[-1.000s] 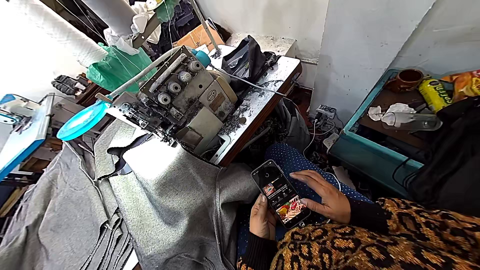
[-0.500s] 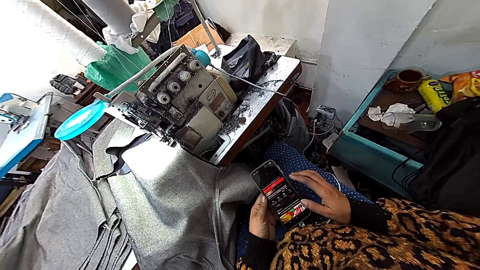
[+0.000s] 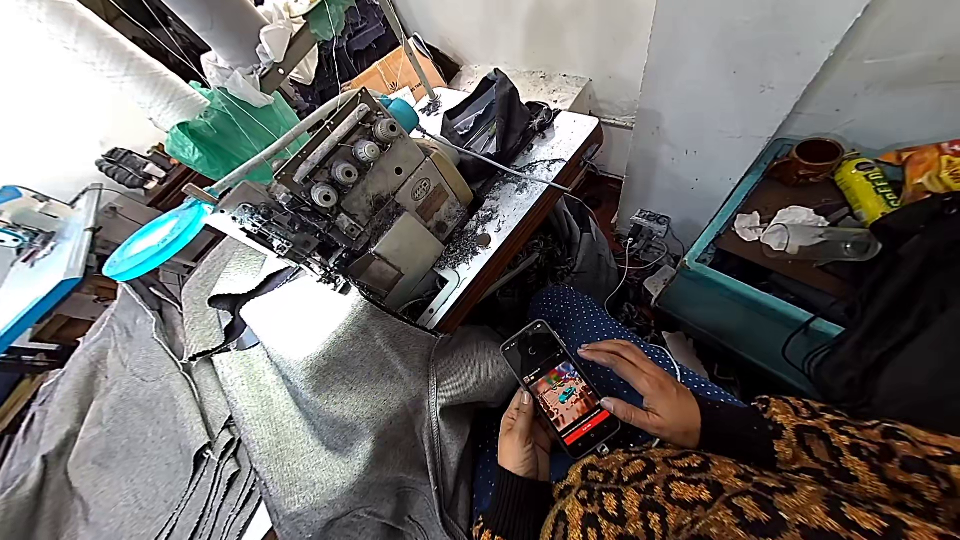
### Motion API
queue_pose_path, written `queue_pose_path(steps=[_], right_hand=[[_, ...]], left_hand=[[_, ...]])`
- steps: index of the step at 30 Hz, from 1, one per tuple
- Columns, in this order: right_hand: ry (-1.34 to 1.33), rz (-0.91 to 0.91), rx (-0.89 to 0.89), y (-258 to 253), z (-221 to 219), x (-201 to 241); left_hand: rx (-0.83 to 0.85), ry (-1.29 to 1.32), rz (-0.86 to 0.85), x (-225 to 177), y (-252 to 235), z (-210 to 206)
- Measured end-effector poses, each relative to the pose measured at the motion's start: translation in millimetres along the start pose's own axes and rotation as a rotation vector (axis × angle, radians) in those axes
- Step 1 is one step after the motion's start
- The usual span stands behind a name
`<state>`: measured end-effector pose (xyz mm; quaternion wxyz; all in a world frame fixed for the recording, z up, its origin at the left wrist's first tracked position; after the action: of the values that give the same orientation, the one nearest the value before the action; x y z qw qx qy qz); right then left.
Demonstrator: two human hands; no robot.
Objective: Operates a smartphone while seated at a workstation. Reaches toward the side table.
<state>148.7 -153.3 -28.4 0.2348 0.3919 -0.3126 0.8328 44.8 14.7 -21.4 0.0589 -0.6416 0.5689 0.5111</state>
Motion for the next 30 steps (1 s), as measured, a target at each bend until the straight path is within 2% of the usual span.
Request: queue_pose_path(steps=[6, 13, 21, 30], right_hand=[[-0.003, -0.024, 0.008, -0.2, 0.0, -0.8], [-0.226, -0.292, 0.166, -3.3, -5.7, -6.7], [-0.341, -0.376, 0.192, -13.4, -9.8, -2.3], [-0.367, -0.375, 0.145, -22.0, -9.8, -5.0]], left_hand=[[-0.002, 0.004, 0.003, 0.0, -0.2, -0.1], [-0.011, 0.008, 0.001, 2.0, -2.4, 2.1], [-0.002, 0.015, -0.002, 1.8, -1.4, 0.9], [0.004, 0.016, -0.004, 1.2, -1.5, 1.2]])
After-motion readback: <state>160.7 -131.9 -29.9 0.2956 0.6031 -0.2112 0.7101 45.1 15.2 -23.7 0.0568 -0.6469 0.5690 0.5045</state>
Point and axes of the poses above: each hand's wrist, its own y-axis away from the middle knuckle, its own z-axis out of the back of the hand, x = y × z, the point moved 5 cm from there along -y, towards the middle knuckle
